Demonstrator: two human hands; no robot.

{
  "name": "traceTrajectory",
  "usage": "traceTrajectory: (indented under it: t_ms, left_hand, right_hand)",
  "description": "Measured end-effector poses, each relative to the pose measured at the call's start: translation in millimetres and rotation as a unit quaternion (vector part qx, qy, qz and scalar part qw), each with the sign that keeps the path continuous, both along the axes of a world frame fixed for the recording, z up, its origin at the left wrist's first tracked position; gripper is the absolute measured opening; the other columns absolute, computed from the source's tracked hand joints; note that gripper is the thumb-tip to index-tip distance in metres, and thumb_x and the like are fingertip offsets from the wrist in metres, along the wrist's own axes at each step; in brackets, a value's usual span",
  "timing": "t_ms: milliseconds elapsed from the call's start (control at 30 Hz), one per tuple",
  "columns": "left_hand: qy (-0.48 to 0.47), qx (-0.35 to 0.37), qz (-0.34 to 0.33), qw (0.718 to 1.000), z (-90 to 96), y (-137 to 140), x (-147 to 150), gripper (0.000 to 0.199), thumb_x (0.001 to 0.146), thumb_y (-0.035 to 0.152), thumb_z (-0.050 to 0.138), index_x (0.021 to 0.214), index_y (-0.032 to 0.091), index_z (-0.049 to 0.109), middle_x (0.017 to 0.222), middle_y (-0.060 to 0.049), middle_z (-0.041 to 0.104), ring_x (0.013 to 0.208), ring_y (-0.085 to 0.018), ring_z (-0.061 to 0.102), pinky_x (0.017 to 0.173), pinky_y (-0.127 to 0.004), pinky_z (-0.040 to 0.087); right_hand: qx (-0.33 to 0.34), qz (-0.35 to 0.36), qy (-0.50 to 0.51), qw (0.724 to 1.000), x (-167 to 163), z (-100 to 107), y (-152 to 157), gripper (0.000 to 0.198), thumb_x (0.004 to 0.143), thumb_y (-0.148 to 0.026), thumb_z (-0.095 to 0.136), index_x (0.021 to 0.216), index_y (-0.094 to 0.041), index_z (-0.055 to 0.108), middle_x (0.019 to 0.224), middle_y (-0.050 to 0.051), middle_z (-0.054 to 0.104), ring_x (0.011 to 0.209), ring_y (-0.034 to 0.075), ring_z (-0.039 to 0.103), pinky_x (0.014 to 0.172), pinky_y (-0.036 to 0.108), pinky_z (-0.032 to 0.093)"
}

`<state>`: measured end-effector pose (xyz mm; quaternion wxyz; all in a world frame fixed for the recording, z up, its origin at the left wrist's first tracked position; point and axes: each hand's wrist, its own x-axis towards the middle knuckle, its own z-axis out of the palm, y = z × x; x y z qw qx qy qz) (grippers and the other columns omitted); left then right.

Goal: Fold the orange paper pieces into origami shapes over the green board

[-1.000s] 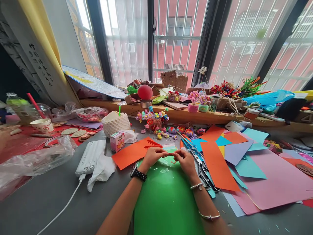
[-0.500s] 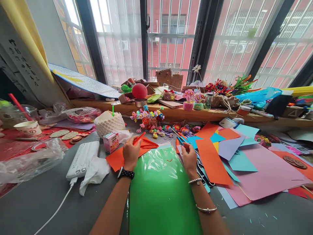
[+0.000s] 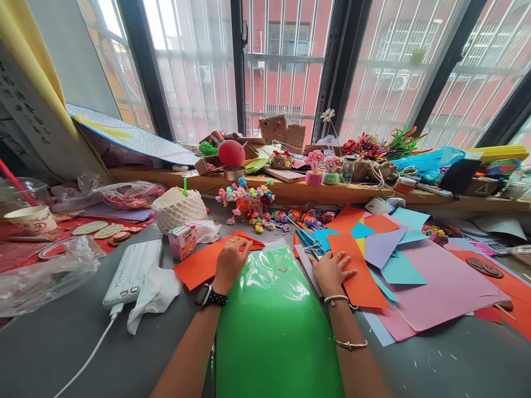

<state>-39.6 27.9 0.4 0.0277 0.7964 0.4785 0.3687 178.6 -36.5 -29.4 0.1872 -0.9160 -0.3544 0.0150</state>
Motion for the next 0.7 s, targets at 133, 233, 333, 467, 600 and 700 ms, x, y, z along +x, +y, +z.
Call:
traceTrajectory:
  t_ms: [133, 233, 333, 467, 600, 700]
  left_hand:
    - [0.051, -0.051, -0.081, 0.994, 0.3, -8.2, 7.1, 0.027, 0.081, 0.032, 0.038, 0.075, 0.017, 0.06, 0.08, -0.005, 0.063, 0.079, -0.019, 0.056, 0.073, -0.03, 0.043]
    - [0.058, -0.068, -0.121, 0.989, -1.9, -11.1, 11.1, 0.024, 0.078, 0.035, 0.043, 0.083, 0.019, 0.061, 0.094, -0.006, 0.06, 0.089, -0.019, 0.054, 0.079, -0.03, 0.042]
    - [0.061, -0.089, -0.151, 0.983, -4.7, -11.7, 12.8, 0.03, 0.075, 0.038, 0.048, 0.094, 0.018, 0.06, 0.108, -0.009, 0.055, 0.1, -0.021, 0.05, 0.086, -0.032, 0.039]
    - [0.075, -0.116, -0.176, 0.975, -5.7, -13.3, 12.6, 0.041, 0.074, 0.042, 0.049, 0.106, 0.018, 0.055, 0.118, -0.01, 0.049, 0.109, -0.022, 0.044, 0.092, -0.034, 0.035]
    - [0.13, -0.142, -0.222, 0.956, -1.5, -15.0, 17.2, 0.05, 0.071, 0.045, 0.052, 0.114, 0.019, 0.049, 0.125, -0.01, 0.042, 0.116, -0.023, 0.036, 0.096, -0.035, 0.029]
    - [0.188, -0.162, -0.232, 0.941, 1.5, -14.9, 28.9, 0.054, 0.069, 0.045, 0.055, 0.115, 0.018, 0.048, 0.127, -0.012, 0.039, 0.119, -0.027, 0.032, 0.098, -0.041, 0.024]
  right_hand:
    - [0.042, -0.007, -0.016, 0.999, -0.5, -1.5, 1.8, 0.068, 0.076, -0.039, 0.043, 0.123, 0.009, 0.029, 0.132, 0.029, 0.019, 0.122, 0.038, 0.013, 0.089, 0.063, 0.01]
    - [0.165, 0.015, -0.083, 0.983, -1.9, 5.7, 0.9, 0.063, 0.079, -0.034, 0.037, 0.125, 0.007, 0.024, 0.135, 0.026, 0.014, 0.124, 0.033, 0.013, 0.092, 0.06, 0.01]
    - [0.272, 0.141, -0.146, 0.941, -7.2, 14.9, -0.8, 0.057, 0.081, -0.029, 0.031, 0.128, 0.001, 0.022, 0.136, 0.018, 0.018, 0.126, 0.024, 0.012, 0.099, 0.05, 0.011]
    - [0.276, 0.364, -0.151, 0.877, -20.4, 17.6, -1.2, 0.047, 0.081, -0.022, 0.031, 0.125, -0.007, 0.034, 0.131, 0.011, 0.035, 0.125, 0.018, 0.02, 0.102, 0.041, 0.015]
    - [0.25, 0.471, -0.129, 0.836, -24.6, 14.6, 0.7, 0.045, 0.08, -0.02, 0.033, 0.123, -0.012, 0.038, 0.126, 0.01, 0.042, 0.122, 0.019, 0.028, 0.1, 0.039, 0.021]
    - [0.326, 0.268, -0.147, 0.895, -12.7, 18.5, -0.3, 0.052, 0.082, -0.022, 0.028, 0.131, -0.008, 0.021, 0.133, 0.015, 0.029, 0.126, 0.023, 0.015, 0.099, 0.049, 0.014]
